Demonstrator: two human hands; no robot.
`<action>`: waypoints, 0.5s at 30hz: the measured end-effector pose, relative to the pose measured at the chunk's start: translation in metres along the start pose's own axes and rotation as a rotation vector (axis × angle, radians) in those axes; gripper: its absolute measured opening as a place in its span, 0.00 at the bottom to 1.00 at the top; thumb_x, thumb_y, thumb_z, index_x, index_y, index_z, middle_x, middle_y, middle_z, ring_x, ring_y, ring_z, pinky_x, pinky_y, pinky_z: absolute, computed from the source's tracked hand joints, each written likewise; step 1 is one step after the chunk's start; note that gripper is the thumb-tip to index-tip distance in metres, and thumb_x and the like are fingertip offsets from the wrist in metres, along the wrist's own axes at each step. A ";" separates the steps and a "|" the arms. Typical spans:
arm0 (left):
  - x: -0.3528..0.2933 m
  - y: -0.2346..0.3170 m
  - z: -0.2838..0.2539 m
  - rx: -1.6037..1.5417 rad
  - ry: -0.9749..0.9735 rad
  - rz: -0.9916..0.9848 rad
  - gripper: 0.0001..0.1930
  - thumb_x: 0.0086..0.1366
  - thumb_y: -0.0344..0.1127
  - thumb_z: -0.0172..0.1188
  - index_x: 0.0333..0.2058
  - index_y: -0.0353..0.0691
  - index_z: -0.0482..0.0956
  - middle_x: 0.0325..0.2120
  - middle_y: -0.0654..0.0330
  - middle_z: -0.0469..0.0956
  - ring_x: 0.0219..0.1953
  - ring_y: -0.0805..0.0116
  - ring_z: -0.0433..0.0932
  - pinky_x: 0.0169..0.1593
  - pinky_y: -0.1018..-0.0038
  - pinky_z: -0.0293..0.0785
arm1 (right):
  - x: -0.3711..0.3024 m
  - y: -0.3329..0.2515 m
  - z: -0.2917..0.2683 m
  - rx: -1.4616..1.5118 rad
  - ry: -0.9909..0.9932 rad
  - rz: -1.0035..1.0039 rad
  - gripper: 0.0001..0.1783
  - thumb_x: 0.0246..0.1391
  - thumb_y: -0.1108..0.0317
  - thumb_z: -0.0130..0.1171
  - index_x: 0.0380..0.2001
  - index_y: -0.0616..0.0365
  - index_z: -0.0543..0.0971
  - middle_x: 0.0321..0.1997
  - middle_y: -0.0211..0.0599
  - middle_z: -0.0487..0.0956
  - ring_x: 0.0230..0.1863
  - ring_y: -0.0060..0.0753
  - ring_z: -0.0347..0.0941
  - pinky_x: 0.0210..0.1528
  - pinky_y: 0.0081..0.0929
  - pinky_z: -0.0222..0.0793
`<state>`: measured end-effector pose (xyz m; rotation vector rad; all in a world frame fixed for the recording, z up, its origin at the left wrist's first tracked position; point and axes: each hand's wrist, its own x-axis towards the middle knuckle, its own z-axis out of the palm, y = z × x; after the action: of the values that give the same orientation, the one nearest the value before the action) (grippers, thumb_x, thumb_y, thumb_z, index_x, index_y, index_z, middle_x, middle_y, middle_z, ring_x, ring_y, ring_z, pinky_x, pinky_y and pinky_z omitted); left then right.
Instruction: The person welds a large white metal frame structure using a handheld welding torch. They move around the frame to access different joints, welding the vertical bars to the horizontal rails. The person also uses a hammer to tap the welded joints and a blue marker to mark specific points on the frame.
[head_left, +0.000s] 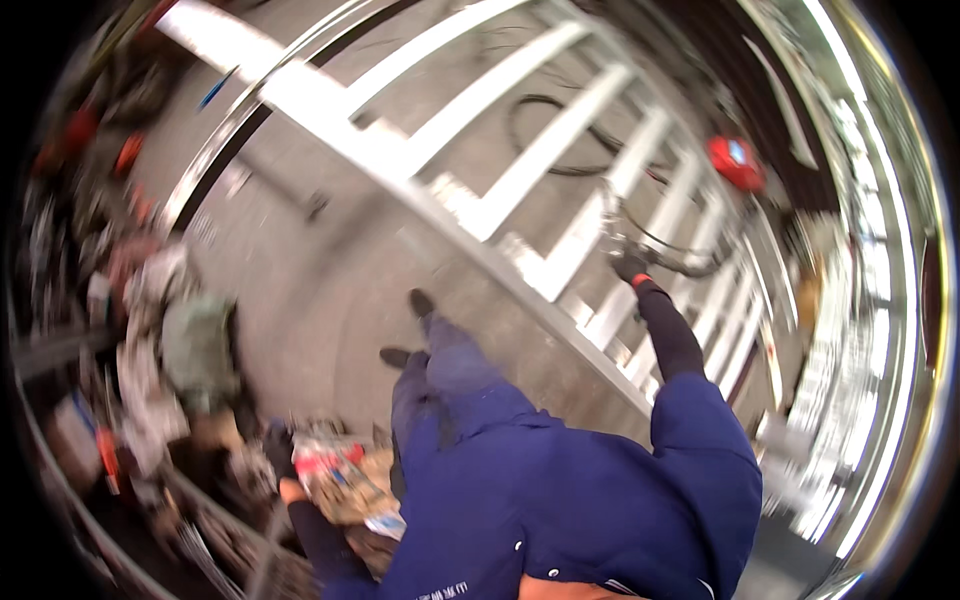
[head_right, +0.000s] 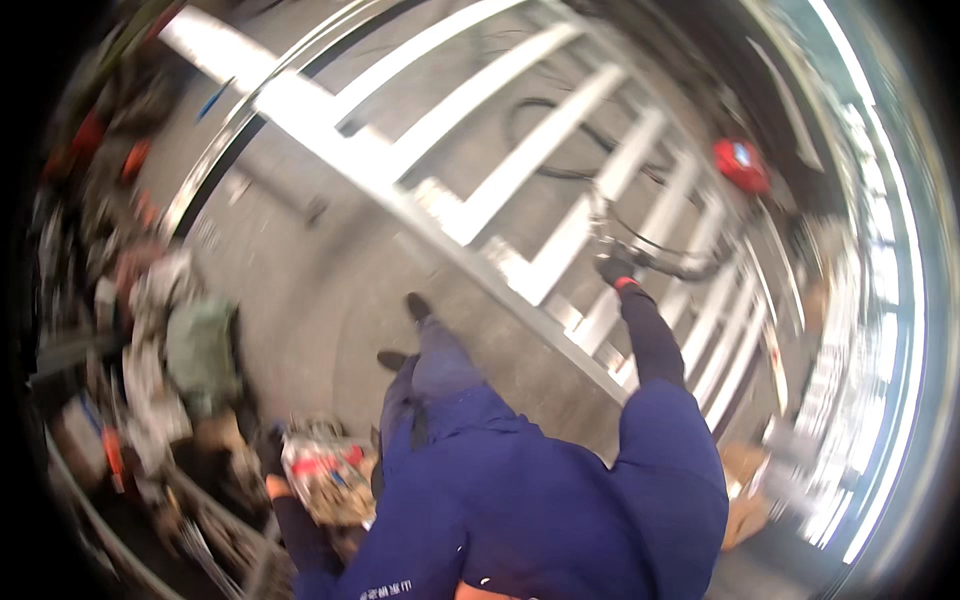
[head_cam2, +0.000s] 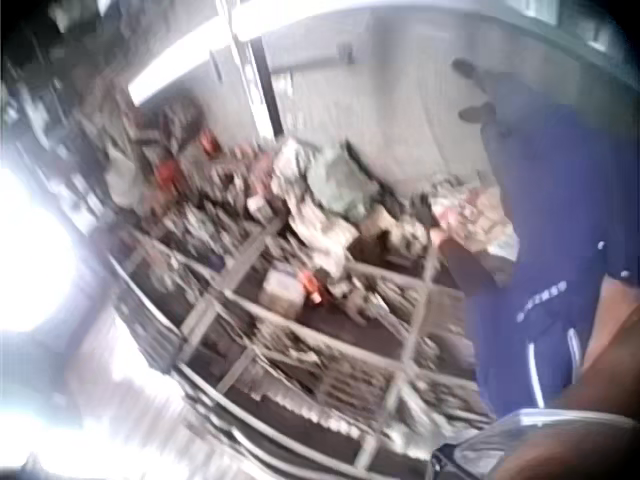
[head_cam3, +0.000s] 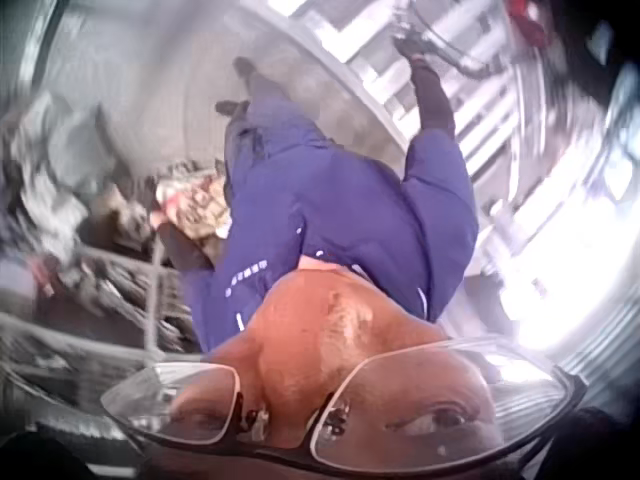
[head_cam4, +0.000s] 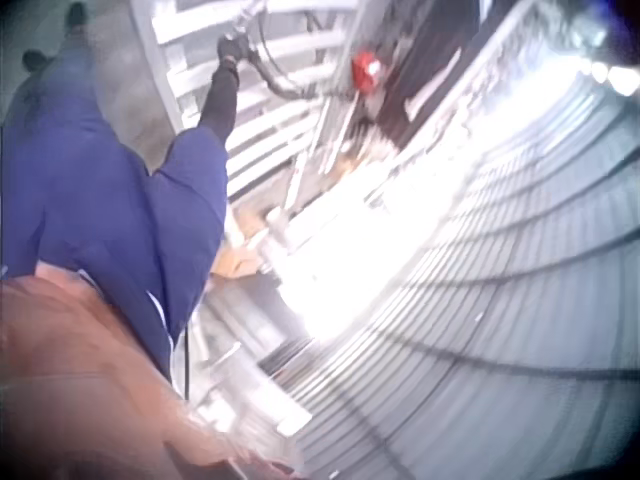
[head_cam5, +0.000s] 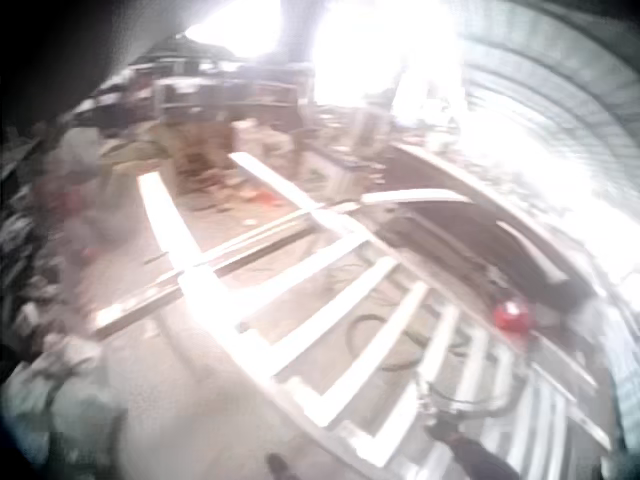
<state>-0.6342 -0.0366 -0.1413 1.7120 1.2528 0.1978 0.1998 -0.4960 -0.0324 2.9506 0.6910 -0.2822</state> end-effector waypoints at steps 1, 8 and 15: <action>0.016 -0.006 -0.045 -0.390 0.152 -0.233 0.22 0.53 0.25 0.56 0.48 0.38 0.67 0.37 0.53 0.75 0.35 0.59 0.77 0.36 0.67 0.76 | 0.017 -0.049 -0.001 0.079 -0.018 0.023 0.36 0.46 0.50 0.55 0.56 0.55 0.63 0.56 0.52 0.68 0.54 0.53 0.66 0.55 0.42 0.62; 0.053 0.097 0.040 -0.299 -0.101 -0.205 0.10 0.62 0.36 0.51 0.41 0.41 0.73 0.29 0.60 0.74 0.29 0.65 0.74 0.29 0.67 0.69 | 0.007 -0.089 -0.015 0.233 -0.266 0.412 0.40 0.46 0.50 0.55 0.59 0.58 0.58 0.57 0.56 0.67 0.58 0.54 0.63 0.58 0.41 0.60; 0.017 0.082 0.060 -0.153 -0.290 -0.277 0.11 0.62 0.35 0.50 0.34 0.32 0.76 0.30 0.51 0.75 0.31 0.62 0.72 0.37 0.70 0.69 | 0.020 -0.114 -0.025 0.181 -0.262 0.603 0.41 0.43 0.49 0.54 0.59 0.58 0.59 0.58 0.57 0.63 0.57 0.54 0.63 0.56 0.44 0.62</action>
<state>-0.5374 -0.0589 -0.1162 1.3636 1.2078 -0.1135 0.1697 -0.3821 -0.0183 3.0214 -0.2707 -0.6752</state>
